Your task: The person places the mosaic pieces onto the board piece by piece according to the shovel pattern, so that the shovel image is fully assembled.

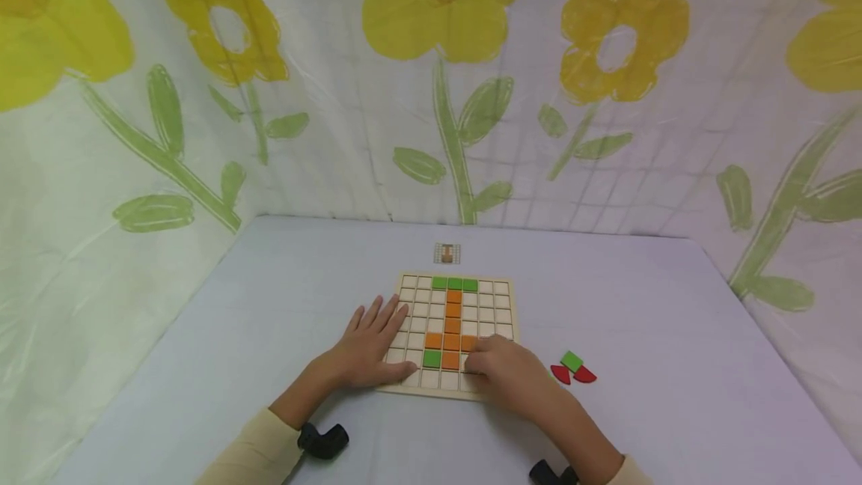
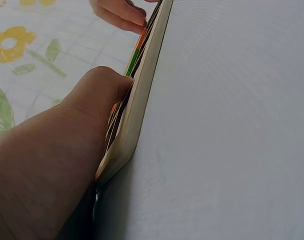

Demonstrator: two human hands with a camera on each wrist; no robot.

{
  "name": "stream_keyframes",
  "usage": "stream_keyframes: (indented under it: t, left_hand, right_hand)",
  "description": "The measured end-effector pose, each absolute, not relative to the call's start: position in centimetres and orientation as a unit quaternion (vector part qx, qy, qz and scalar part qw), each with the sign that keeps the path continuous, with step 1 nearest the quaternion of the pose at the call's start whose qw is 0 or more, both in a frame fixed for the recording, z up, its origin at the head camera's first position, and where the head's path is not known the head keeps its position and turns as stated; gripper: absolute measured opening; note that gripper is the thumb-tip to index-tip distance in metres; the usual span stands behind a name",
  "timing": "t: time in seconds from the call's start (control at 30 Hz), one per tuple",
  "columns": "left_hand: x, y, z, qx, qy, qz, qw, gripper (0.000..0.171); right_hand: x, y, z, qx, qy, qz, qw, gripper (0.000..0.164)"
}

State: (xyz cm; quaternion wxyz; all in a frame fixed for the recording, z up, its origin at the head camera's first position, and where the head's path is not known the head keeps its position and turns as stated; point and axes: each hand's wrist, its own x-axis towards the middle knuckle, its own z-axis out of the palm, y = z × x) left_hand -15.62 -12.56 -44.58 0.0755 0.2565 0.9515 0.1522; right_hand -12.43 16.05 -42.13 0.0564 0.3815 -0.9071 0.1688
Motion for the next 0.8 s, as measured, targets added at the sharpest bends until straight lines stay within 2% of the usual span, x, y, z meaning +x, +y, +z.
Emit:
stream_keyframes:
  t: [0.1, 0.3, 0.4, 0.53, 0.8]
  left_hand:
    - [-15.6, -12.6, -44.6, 0.255, 0.951, 0.154, 0.077, 0.098]
    - [-15.8, -12.6, -44.8, 0.256, 0.950, 0.159, 0.075, 0.098]
    - [-15.8, -12.5, -45.0, 0.252, 0.952, 0.156, 0.076, 0.098]
    - [-15.8, -12.5, -45.1, 0.249, 0.954, 0.151, 0.077, 0.099]
    - [-15.8, -12.6, -45.0, 0.252, 0.952, 0.154, 0.078, 0.098]
  right_hand:
    - [-12.7, 17.7, -41.4, 0.358, -0.918, 0.167, 0.047, 0.020]
    - [-12.7, 20.6, -39.8, 0.258, -0.950, 0.152, -0.083, 0.023]
    - [-12.6, 21.4, -39.8, 0.225, -0.957, 0.138, -0.118, 0.030]
    - [-12.6, 21.8, -40.1, 0.217, -0.962, 0.117, -0.113, 0.035]
    - [-12.9, 21.8, -40.5, 0.221, -0.964, 0.117, -0.088, 0.032]
